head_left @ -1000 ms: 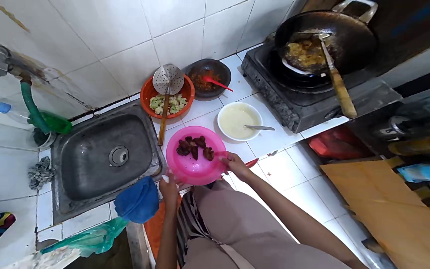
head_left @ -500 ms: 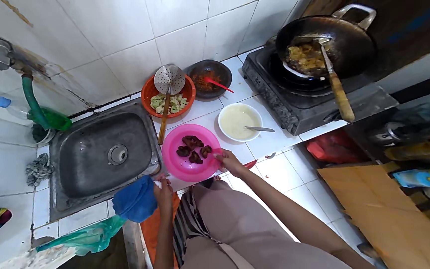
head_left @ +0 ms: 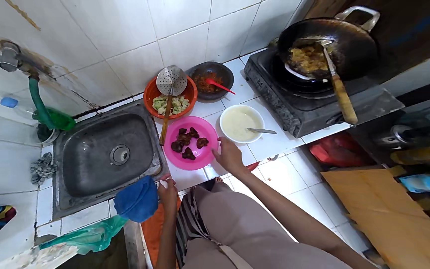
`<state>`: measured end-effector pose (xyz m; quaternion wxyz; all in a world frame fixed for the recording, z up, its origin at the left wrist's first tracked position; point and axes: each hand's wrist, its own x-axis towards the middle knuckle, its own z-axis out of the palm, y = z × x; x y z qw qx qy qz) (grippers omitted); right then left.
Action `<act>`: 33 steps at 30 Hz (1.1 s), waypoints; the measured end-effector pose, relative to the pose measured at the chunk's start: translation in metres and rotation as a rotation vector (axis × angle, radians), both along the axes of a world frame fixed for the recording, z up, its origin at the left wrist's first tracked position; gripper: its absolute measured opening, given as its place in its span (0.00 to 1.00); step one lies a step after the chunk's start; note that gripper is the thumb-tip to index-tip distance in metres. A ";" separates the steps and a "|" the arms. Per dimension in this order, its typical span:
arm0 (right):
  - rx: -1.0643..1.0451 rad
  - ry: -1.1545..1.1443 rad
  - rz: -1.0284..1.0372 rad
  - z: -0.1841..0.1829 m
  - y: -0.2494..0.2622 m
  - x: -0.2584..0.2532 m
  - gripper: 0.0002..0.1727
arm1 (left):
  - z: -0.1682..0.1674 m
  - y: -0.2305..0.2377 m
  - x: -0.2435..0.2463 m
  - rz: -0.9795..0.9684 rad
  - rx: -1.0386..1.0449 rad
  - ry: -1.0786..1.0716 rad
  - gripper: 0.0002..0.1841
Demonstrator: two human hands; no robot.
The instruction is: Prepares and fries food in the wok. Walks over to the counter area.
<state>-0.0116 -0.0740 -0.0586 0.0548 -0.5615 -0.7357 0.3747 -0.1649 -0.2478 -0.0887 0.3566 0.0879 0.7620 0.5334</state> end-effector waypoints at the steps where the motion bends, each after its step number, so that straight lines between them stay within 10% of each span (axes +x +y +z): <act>1: 0.144 -0.039 0.083 0.005 -0.009 -0.005 0.25 | 0.000 0.000 0.001 0.001 -0.002 -0.001 0.15; 8: 0.044 -0.130 0.478 -0.025 0.004 -0.061 0.23 | 0.002 0.002 0.006 -0.001 0.019 -0.017 0.14; 22: 0.201 -0.056 0.178 0.017 0.052 -0.044 0.17 | -0.003 -0.010 0.004 0.042 -0.006 -0.028 0.14; 27: -0.087 -0.158 0.366 0.010 0.024 -0.029 0.19 | -0.004 -0.006 0.003 0.024 0.003 -0.035 0.14; 33: 0.043 -0.155 0.377 -0.016 0.011 -0.035 0.25 | -0.004 -0.001 0.001 -0.012 0.019 -0.037 0.14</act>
